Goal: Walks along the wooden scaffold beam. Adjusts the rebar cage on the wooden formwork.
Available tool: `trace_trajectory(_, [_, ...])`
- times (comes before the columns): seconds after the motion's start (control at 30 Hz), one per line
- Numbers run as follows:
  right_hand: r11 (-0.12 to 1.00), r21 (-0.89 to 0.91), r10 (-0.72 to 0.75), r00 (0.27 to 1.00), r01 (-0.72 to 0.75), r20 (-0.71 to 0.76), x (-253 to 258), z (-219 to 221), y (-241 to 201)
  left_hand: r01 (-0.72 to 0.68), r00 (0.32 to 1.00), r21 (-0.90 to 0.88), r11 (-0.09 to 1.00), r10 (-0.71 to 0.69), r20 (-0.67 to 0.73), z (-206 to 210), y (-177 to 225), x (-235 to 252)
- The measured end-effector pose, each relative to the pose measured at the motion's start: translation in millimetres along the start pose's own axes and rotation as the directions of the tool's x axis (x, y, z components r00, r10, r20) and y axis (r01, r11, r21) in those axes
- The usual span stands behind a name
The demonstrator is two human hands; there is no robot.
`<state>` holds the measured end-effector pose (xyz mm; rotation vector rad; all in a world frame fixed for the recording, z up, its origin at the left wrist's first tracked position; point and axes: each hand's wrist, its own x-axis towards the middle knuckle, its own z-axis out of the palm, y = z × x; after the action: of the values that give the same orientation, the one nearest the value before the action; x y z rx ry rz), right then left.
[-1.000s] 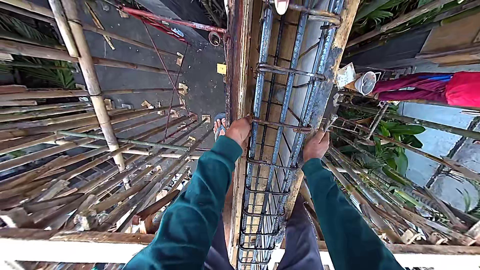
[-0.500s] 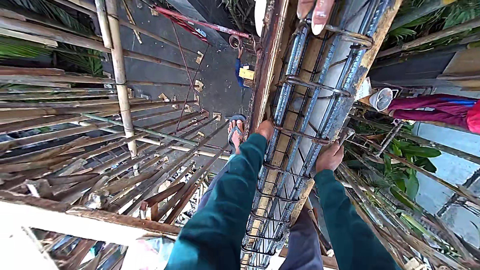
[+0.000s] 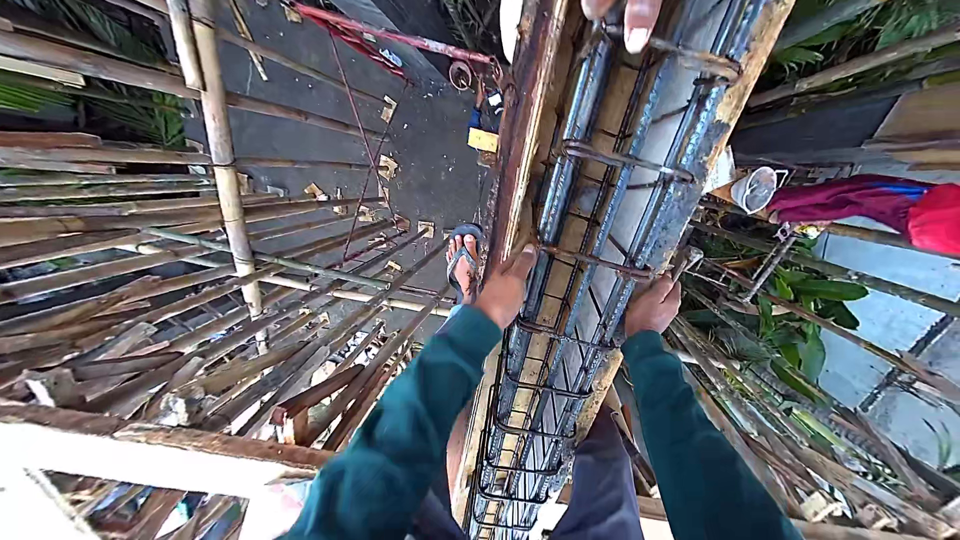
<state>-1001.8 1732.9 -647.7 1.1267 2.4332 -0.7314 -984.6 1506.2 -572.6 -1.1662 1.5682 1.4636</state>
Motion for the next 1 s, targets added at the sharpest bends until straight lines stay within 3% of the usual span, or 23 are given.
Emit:
trace_trajectory(0.1, [1.000,0.006,0.016,0.999,-0.016,0.029,-2,-1,0,-0.261,0.953,0.013,0.965,0.260,-0.155,14,0,-55])
trace_trajectory(0.17, [0.999,0.008,0.033,0.999,-0.034,0.040,-4,-4,-6,-0.343,0.922,0.018,0.939,0.340,-0.186,44,3,-72])
trace_trajectory(0.23, [0.999,-0.002,0.043,0.998,-0.043,0.052,-5,-6,-9,-0.287,0.945,0.017,0.958,0.286,-0.161,65,4,-68])
trace_trajectory(0.4, [0.999,0.001,0.036,0.998,-0.036,0.050,-5,-5,-8,0.035,0.985,-0.003,0.999,-0.035,-0.172,82,25,-21])
trace_trajectory(0.43, [0.999,0.002,0.039,0.999,-0.039,0.037,-3,-3,-8,0.078,0.989,0.130,0.988,-0.061,-0.133,82,35,-15])
trace_trajectory(0.5, [0.999,-0.011,0.039,0.999,-0.039,0.028,-2,-3,-7,0.093,0.995,0.548,0.831,-0.093,-0.027,79,54,2])
trace_trajectory(0.53, [0.999,-0.019,0.043,0.999,-0.043,0.033,-2,-3,-8,0.106,0.992,0.593,0.799,-0.124,-0.010,78,56,14])
trace_trajectory(0.63, [0.999,-0.014,0.044,0.996,-0.043,0.076,-4,-6,-8,0.175,0.984,0.434,0.884,-0.171,-0.048,80,43,55])
trace_trajectory(0.73, [0.998,-0.002,0.057,0.994,-0.057,0.096,-2,-6,-4,0.294,0.955,0.347,0.890,-0.263,-0.134,91,31,96])
trace_trajectory(0.83, [0.998,-0.016,0.062,0.992,-0.061,0.107,-1,-7,-5,0.211,0.976,0.470,0.857,-0.157,-0.153,95,15,136])
trace_trajectory(0.9, [0.997,-0.034,0.066,0.990,-0.062,0.126,3,-7,-7,0.117,0.977,0.576,0.809,0.010,-0.213,102,1,172])
trace_trajectory(1.0, [0.999,-0.019,0.042,0.993,-0.040,0.111,6,-5,-4,-0.043,0.965,0.684,0.729,0.207,-0.160,113,-3,193])
